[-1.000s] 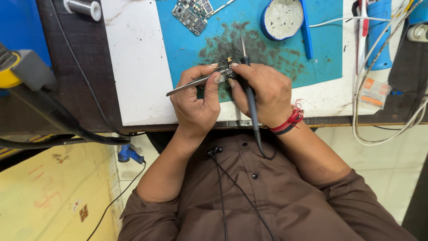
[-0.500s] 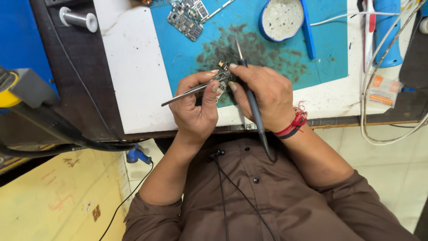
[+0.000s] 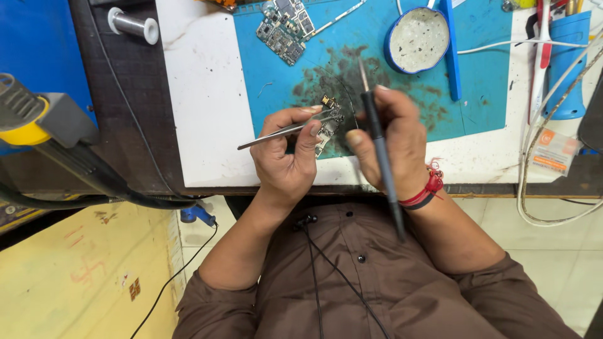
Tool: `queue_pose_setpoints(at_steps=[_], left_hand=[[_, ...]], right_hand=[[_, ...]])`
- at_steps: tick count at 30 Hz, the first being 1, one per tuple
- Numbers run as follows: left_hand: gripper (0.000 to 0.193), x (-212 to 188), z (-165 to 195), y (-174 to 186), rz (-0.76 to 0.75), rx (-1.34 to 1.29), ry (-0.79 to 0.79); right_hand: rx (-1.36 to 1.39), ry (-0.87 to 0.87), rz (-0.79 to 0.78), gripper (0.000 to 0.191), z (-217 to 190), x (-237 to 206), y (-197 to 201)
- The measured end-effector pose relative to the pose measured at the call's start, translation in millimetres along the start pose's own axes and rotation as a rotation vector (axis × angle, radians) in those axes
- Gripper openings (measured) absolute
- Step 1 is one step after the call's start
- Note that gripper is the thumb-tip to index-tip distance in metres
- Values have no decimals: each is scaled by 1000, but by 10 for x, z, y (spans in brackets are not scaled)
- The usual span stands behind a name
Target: The person uses a soldering iron and tweezers to apply solder to a small circuit board. They hold the board steady with tweezers while carefully applying heat and solder to specific points on the board.
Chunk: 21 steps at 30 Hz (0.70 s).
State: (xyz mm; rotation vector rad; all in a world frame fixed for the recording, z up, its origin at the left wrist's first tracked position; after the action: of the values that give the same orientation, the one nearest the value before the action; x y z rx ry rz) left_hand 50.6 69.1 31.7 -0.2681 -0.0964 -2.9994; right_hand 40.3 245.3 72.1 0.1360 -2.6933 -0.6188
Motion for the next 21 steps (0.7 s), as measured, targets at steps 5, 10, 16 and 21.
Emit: queue_pose_setpoints(at_steps=[5, 10, 16, 21], left_hand=[[15, 24, -18, 12, 32, -9, 24], [11, 57, -8, 3, -8, 76, 32], [11, 95, 27, -11, -19, 72, 10], [12, 115, 65, -3, -25, 139, -3]], right_hand=[[24, -157, 96, 27, 160, -57, 65], [-30, -129, 75, 8, 128, -69, 131], [-66, -81, 17, 9, 96, -57, 111], [-41, -122, 44, 8, 150, -54, 118]])
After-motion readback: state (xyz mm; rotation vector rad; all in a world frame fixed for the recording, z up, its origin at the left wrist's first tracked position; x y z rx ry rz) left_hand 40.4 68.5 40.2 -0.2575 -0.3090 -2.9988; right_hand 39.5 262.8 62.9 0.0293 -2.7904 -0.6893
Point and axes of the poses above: each hand's wrist, its own x-axis towards the middle knuckle, its own y-axis out of the back of the hand, z = x × y, the point moved 6 cm from there along x, towards the middle knuckle, and after that the axes turned 4 degrees about x, right-handed, at the moved point
